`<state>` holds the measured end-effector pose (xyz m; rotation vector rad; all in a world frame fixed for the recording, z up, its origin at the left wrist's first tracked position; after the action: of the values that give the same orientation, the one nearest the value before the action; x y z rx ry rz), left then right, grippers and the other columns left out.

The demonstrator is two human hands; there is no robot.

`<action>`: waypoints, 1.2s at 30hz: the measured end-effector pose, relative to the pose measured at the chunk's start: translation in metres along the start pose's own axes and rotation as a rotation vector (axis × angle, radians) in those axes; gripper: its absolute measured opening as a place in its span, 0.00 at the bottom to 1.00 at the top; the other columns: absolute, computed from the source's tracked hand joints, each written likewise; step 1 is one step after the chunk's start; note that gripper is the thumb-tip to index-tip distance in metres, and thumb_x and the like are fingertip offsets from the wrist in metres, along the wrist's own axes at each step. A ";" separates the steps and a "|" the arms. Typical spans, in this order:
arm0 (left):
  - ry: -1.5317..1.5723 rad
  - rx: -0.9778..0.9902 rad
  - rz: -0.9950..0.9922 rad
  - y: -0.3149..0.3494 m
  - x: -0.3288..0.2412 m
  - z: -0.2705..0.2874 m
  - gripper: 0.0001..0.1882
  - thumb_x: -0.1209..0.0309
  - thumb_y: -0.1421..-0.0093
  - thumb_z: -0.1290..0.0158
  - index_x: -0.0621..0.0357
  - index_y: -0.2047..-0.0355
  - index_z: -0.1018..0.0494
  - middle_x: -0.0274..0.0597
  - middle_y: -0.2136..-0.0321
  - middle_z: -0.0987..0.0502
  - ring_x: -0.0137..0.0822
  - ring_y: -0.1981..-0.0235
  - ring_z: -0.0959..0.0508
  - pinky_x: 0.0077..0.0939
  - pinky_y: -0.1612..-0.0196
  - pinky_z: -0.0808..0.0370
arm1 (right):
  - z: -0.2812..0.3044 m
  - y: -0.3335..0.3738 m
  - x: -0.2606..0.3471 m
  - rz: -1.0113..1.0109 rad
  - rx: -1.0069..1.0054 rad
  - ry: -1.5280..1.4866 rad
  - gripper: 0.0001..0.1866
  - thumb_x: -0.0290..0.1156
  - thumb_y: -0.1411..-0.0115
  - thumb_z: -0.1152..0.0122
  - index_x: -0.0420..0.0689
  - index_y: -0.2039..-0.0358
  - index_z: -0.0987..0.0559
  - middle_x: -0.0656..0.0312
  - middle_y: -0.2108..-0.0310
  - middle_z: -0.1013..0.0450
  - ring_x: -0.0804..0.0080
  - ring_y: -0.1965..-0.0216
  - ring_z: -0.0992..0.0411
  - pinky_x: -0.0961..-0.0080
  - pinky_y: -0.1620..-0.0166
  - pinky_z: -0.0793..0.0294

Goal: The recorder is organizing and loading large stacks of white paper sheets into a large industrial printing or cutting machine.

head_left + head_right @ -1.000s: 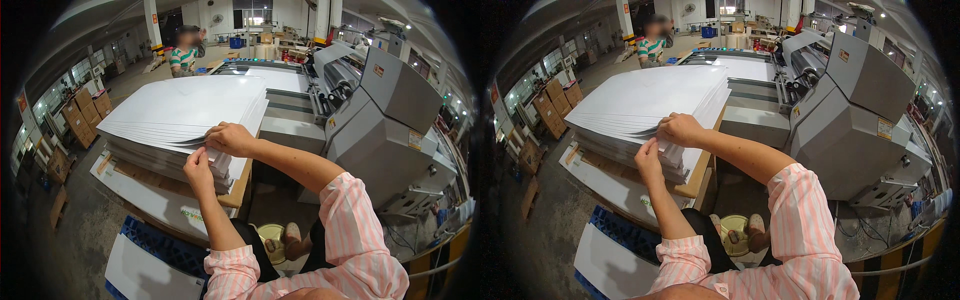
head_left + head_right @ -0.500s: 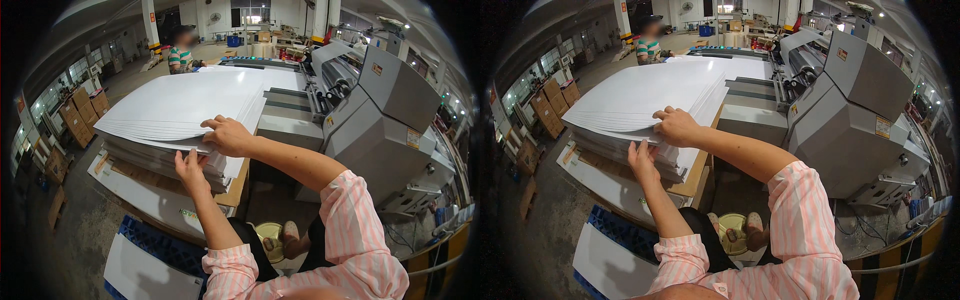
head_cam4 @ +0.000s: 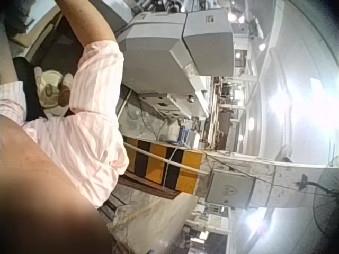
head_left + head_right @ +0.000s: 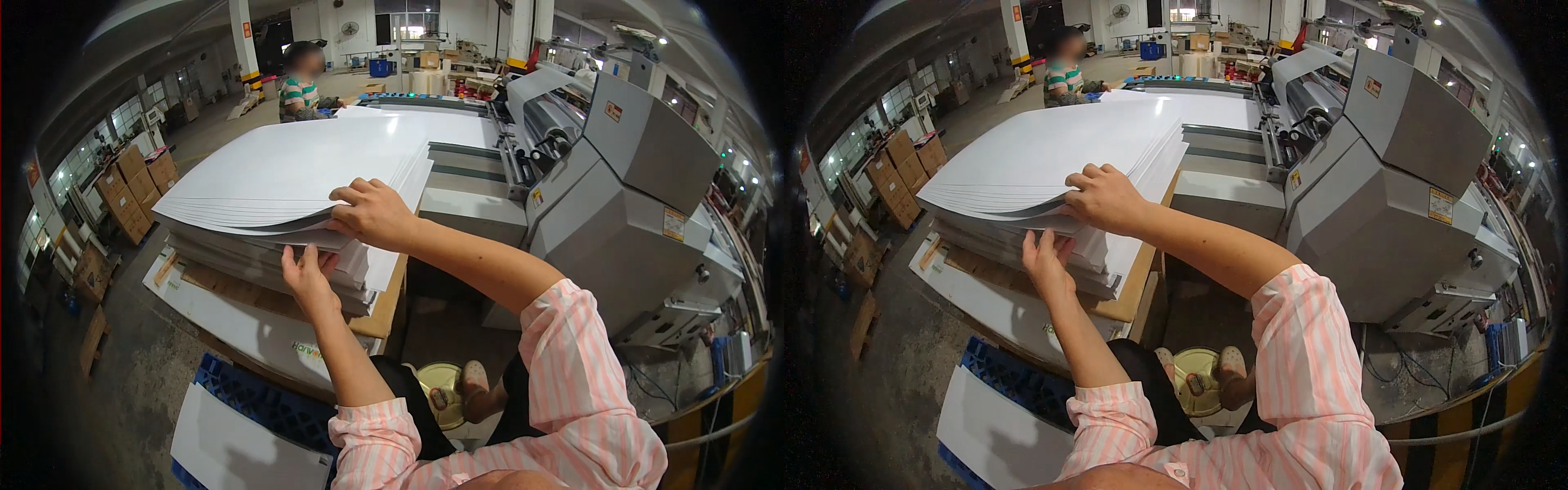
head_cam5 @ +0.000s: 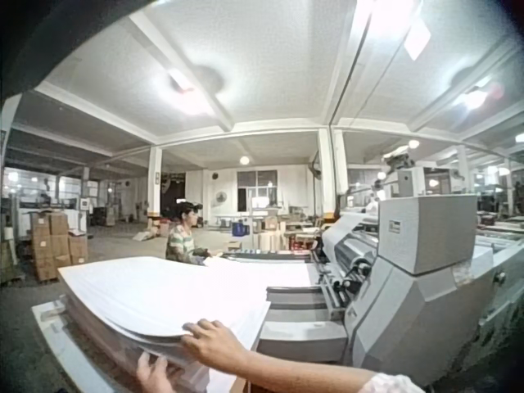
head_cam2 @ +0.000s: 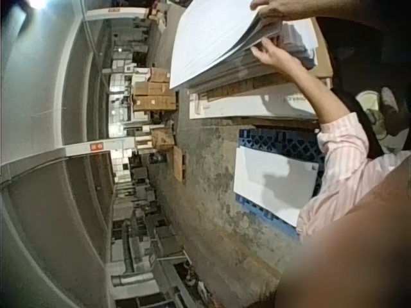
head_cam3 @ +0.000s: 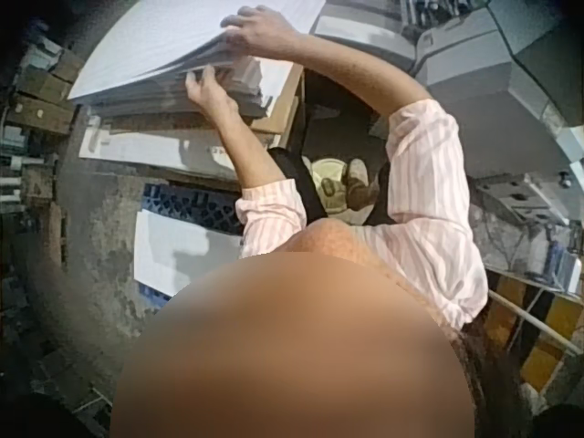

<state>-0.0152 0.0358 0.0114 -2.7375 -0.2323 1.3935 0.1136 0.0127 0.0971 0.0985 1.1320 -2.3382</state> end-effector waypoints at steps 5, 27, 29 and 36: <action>-0.169 -0.113 -0.053 0.009 -0.009 -0.012 0.33 0.70 0.42 0.53 0.62 0.41 0.57 0.51 0.56 0.34 0.38 0.65 0.27 0.30 0.66 0.26 | -0.007 0.002 0.002 -0.060 -0.177 -0.215 0.06 0.34 0.49 0.42 0.47 0.75 0.22 0.61 0.68 0.28 0.64 0.66 0.31 0.69 0.62 0.32; -0.323 0.057 -0.105 0.005 0.001 -0.005 0.10 0.73 0.45 0.53 0.59 0.82 0.37 0.26 0.83 0.39 0.21 0.81 0.41 0.16 0.77 0.43 | -0.023 0.008 -0.005 -0.214 0.038 -0.502 0.07 0.32 0.47 0.45 0.44 0.69 0.22 0.61 0.65 0.27 0.61 0.64 0.29 0.70 0.62 0.30; -0.345 0.055 -0.121 0.006 0.002 -0.006 0.10 0.72 0.45 0.53 0.59 0.82 0.37 0.26 0.84 0.39 0.20 0.81 0.41 0.16 0.78 0.43 | -0.027 0.009 -0.007 -0.252 0.078 -0.488 0.07 0.32 0.46 0.46 0.44 0.70 0.22 0.61 0.65 0.27 0.61 0.64 0.29 0.70 0.63 0.30; -0.331 0.087 -0.089 0.004 0.003 -0.003 0.10 0.67 0.41 0.54 0.63 0.71 0.30 0.33 0.76 0.32 0.25 0.75 0.34 0.20 0.71 0.33 | -0.041 0.010 -0.012 -0.224 0.141 -0.534 0.16 0.42 0.43 0.51 0.43 0.71 0.22 0.58 0.67 0.27 0.58 0.65 0.30 0.66 0.63 0.31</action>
<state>-0.0106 0.0320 0.0104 -2.3840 -0.2962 1.7785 0.1218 0.0433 0.0667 -0.5952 0.7403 -2.4191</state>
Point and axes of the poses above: each hand's wrist, its own y-axis away from the middle knuckle, its own z-axis out of the back of the hand, x = y × z, the point moved 3 cm from there along -y, towards the middle knuckle
